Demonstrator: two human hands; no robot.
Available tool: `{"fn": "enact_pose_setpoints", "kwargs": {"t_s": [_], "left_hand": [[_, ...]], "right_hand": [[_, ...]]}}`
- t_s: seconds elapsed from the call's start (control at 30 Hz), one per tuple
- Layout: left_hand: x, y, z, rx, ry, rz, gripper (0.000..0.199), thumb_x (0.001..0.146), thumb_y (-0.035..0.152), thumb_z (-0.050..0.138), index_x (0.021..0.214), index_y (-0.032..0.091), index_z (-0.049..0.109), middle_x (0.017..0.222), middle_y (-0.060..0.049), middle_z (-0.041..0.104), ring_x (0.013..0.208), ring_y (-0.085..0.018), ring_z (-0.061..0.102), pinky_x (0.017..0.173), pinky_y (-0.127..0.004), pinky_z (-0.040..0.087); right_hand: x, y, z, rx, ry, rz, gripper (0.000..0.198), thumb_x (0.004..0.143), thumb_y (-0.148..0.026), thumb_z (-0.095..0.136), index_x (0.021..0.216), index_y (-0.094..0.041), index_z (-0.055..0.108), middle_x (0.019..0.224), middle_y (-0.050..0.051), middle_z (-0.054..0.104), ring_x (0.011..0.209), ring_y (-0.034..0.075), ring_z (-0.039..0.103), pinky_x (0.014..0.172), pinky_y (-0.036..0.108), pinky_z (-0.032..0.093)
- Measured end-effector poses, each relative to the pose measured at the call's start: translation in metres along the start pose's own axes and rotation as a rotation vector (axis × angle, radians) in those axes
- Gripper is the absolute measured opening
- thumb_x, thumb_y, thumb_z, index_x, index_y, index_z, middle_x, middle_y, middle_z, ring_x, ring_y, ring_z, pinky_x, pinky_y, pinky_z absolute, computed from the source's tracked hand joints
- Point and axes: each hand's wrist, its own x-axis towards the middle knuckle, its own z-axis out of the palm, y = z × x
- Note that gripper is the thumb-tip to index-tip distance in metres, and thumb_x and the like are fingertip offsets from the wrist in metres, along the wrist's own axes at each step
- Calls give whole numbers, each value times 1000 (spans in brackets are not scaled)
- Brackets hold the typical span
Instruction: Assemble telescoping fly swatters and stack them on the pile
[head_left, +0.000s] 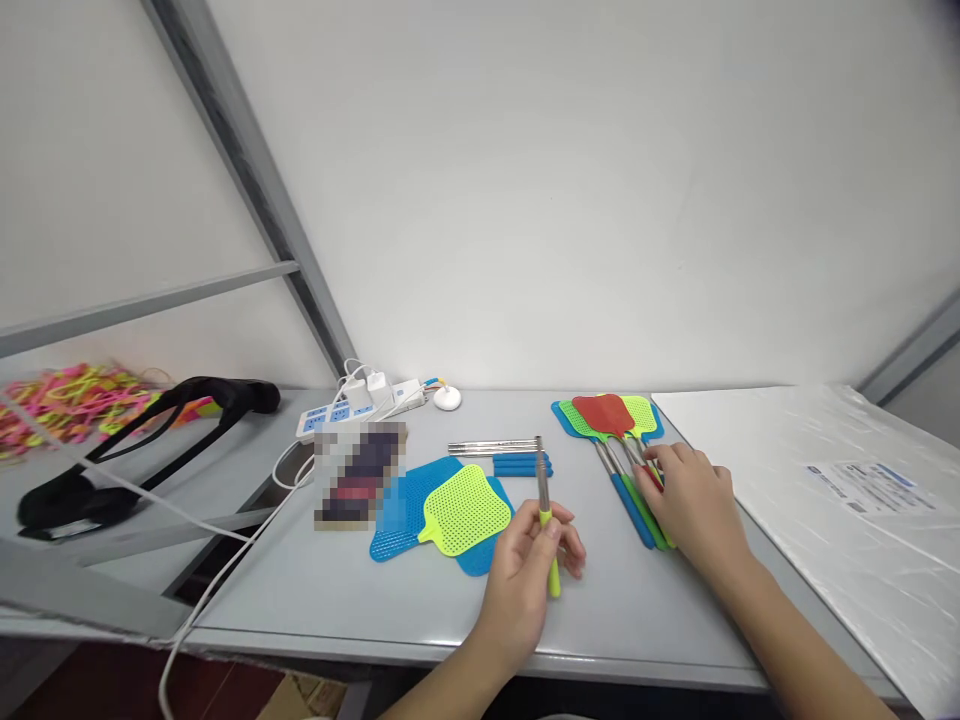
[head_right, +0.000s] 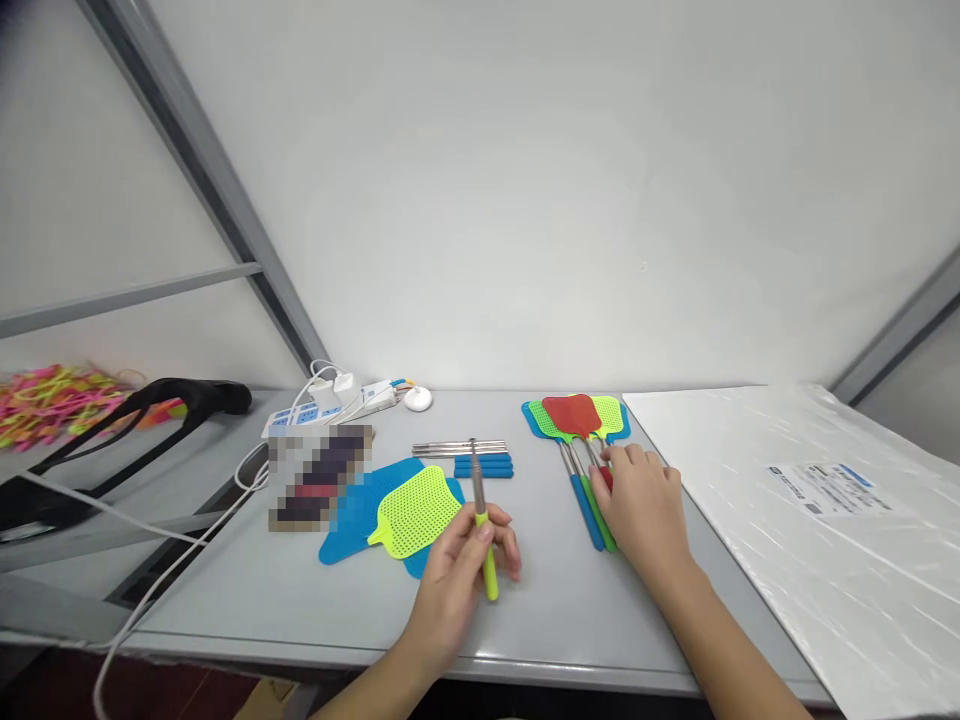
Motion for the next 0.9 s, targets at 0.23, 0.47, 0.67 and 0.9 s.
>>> {"fn": "enact_pose_setpoints", "kwargs": {"t_s": [0.23,0.47,0.67,0.9], "left_hand": [[0,5,-2,15,219,107,36,97,44,47,123,26,63,138,-8,54,131,-24,45,108,-37,37],[2,37,-56,896,50,372,40,95,38,50,133,28,57,138,-8,53,129,-26,45,110,-43,33],[12,45,-112,1429,376,279,72,84,50,62,147,25,36,129,-11,58,121,-33,46,101,-47,34],[23,40,-121,1319,350,96,59,74,44,72,128,22,58,110,-11,66,108,-35,53,95,-47,33]], "right_hand": [[-53,-94,-13,865,-387,-318,28,95,-41,50,117,-25,51,111,6,61,101,21,57,86,33,45],[-76,-89,15,1007,-433,-140,30,98,-47,40,88,-22,52,72,-2,54,66,15,50,60,25,41],[-71,-43,16,797,-351,-34,37,96,-54,38,76,-24,44,63,-5,40,58,15,45,53,23,38],[-74,-53,16,698,-370,-64,38,97,-55,37,73,-25,39,58,-5,43,55,16,45,51,25,33]]}}
